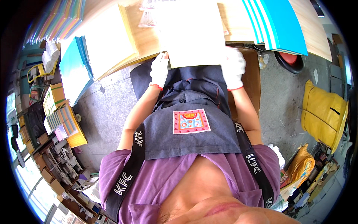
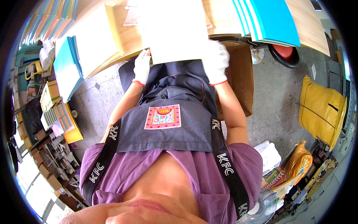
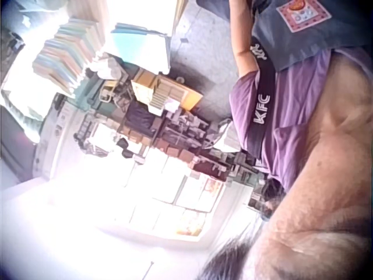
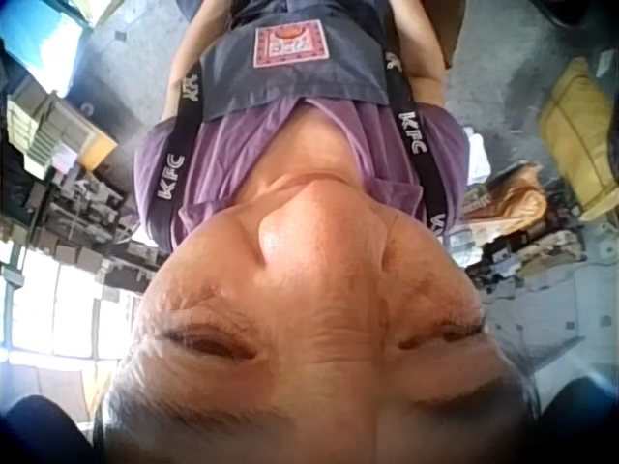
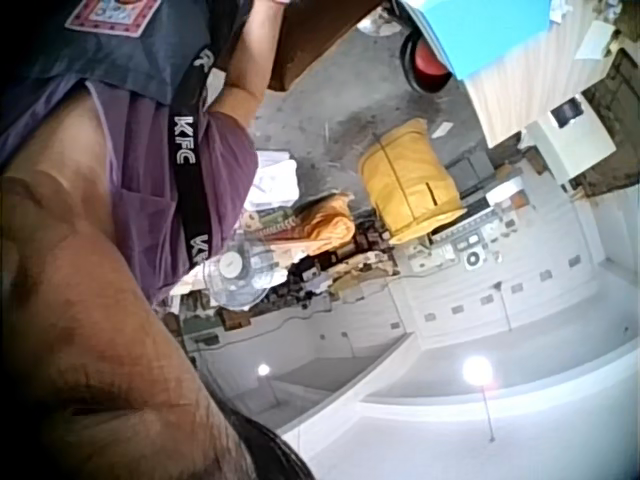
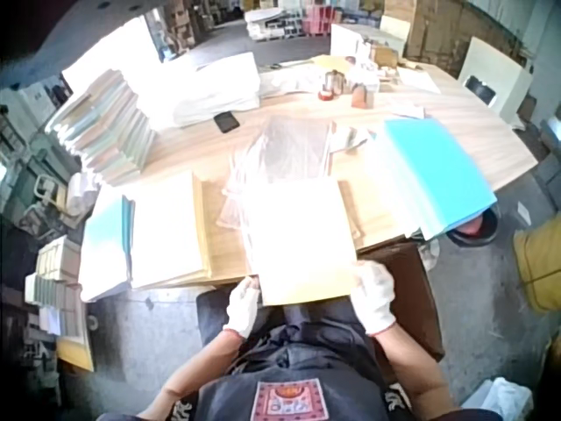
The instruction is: The person places yellow and blue notebooks into clear plastic bags at a table. They handle the items one at a time, inserting them into the bags and stacking the packaged items on the table.
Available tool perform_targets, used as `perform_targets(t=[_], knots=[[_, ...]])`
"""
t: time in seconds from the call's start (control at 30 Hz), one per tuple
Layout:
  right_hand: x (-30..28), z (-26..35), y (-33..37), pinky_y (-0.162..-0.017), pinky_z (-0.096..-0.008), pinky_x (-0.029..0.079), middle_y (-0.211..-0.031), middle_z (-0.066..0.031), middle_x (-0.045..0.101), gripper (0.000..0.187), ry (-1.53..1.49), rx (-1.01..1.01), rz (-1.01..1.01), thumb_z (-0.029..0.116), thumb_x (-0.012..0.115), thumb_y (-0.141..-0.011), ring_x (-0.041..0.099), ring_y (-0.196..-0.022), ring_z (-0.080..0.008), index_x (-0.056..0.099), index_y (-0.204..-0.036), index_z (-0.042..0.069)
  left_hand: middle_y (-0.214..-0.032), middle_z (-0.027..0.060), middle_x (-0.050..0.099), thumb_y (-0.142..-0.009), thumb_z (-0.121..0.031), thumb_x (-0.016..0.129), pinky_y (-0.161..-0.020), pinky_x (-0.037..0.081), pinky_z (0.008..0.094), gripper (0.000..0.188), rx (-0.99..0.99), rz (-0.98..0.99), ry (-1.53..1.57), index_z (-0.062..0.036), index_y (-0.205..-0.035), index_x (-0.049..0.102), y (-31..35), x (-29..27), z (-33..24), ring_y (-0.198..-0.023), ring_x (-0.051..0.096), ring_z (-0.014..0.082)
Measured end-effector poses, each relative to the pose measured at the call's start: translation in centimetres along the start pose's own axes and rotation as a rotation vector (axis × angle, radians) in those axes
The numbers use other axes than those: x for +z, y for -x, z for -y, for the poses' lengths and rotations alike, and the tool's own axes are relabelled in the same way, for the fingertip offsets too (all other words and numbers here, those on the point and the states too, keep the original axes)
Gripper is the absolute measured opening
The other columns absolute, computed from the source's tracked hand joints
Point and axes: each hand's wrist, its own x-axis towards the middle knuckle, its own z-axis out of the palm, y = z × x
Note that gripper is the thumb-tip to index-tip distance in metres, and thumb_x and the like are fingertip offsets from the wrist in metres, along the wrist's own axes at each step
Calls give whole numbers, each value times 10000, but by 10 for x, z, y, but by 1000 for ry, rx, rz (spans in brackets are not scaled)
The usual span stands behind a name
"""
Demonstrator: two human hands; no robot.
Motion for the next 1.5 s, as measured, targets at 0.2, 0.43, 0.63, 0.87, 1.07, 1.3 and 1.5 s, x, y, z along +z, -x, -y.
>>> perform_targets(t=[0.2, 0.43, 0.63, 0.87, 1.07, 1.3, 1.5], knots=[[-3, 10, 17, -866, -450, 540, -1144, -198, 687, 358, 112, 208, 177, 258, 632, -930, 665, -1056, -374, 594, -1196, 21, -767, 4, 540, -981, -392, 603, -686, 425, 271, 356, -191, 154, -26, -37, -969, 621, 8, -3, -39, -719, 460, 90], [-30, -6, -49, -461, -196, 343, -671, 34, 532, 307, -1038, 1014, 656, 307, 526, -1028, 438, -514, -36, 632, -1134, 39, -768, -52, 481, -938, -311, 696, -615, 393, 220, 261, 36, 102, 200, -72, -925, 592, -1, -6, -112, -703, 420, 46], [-1, 42, -64, -555, -221, 449, -787, -9, 616, 313, -1126, 789, 450, 235, 489, -1055, 535, -605, -72, 601, -1200, -20, -710, -19, 468, -928, -348, 705, -627, 400, 292, 349, 400, -47, -126, -42, -863, 550, 14, -84, -140, -687, 432, 99], [86, 177, -109, -585, -261, 499, -817, -64, 633, 220, -1149, 494, 633, 243, 578, -1004, 593, -656, -108, 590, -1049, 29, -928, 13, 651, -933, -288, 684, -796, 451, 261, 306, 338, -356, 136, -15, -1070, 668, 43, -211, -140, -857, 560, 97], [154, 259, -114, -526, -304, 510, -789, -81, 610, 249, -886, 475, 799, 264, 596, -963, 613, -570, -158, 527, -892, 35, -1125, 118, 659, -871, -270, 715, -895, 477, 342, 331, 428, -737, -1005, -85, -1140, 661, 29, -278, -117, -1019, 614, 231], [84, 221, -134, -648, -264, 509, -958, -96, 700, 353, -864, 364, 948, 229, 574, -987, 654, -725, -134, 591, -1264, 12, -1179, 106, 610, -767, -277, 737, -930, 424, 478, 361, 563, -363, -1269, -133, -1095, 694, -1, -222, -107, -1090, 564, 298], [-50, 28, -113, -833, -341, 526, -1118, -83, 700, 250, 18, 57, 189, 133, 655, -901, 677, -994, -256, 664, -1149, 104, -1391, 160, 556, -736, -140, 785, -1076, 382, 465, 528, 784, -458, -850, -130, -1247, 652, -12, -162, -102, -1264, 517, 352]])
